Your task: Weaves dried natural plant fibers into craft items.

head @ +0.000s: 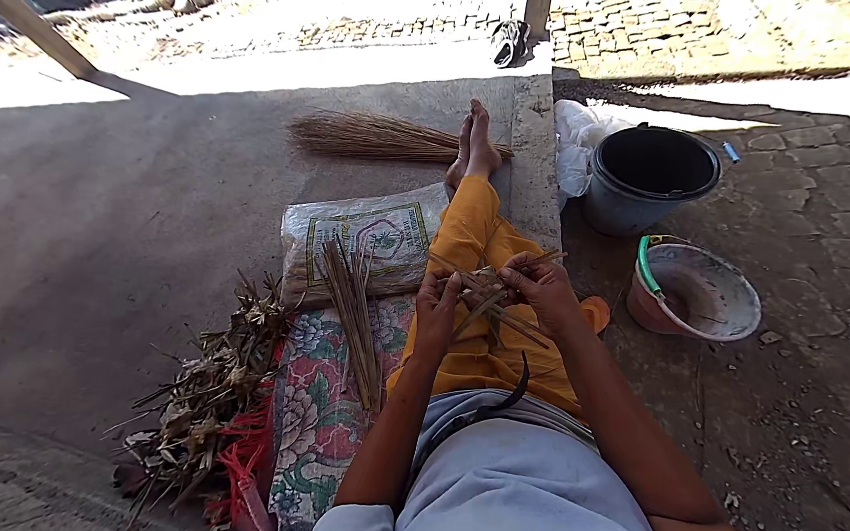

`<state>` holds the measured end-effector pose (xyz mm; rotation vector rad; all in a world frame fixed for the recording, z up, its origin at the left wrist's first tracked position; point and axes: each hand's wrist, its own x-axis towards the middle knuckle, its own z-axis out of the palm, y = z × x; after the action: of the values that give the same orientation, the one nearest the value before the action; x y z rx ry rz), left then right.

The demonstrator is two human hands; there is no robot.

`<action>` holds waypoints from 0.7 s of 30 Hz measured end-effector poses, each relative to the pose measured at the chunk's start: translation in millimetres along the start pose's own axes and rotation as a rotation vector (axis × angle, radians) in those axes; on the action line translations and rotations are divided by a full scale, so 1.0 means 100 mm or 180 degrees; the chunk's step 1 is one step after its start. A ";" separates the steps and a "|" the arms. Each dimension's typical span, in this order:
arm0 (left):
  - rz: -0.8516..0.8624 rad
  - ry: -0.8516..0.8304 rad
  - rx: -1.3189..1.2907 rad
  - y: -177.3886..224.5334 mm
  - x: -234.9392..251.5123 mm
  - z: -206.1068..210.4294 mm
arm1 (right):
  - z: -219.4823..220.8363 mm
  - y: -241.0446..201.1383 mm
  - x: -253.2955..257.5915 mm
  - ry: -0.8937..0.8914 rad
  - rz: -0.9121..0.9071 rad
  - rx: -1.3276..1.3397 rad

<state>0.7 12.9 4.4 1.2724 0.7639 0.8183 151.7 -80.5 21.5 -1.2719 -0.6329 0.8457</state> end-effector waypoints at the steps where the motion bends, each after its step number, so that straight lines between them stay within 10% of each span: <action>1: -0.0004 -0.0084 0.0322 0.03 0.00 -0.04 | -0.01 0.01 0.00 0.0051 -0.0126 -0.0074; 6: 0.0049 -0.0578 0.1229 0.11 -0.02 -0.06 | -0.01 0.05 0.01 0.0234 -0.0760 -0.0281; 21: 0.0111 -0.0258 -0.0114 0.08 -0.09 0.16 | 0.01 0.06 0.00 0.0350 -0.1154 0.0063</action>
<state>9.3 -2.1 14.8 1.2822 0.6612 0.8003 149.4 -79.5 15.8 -1.1325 -0.7372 0.4784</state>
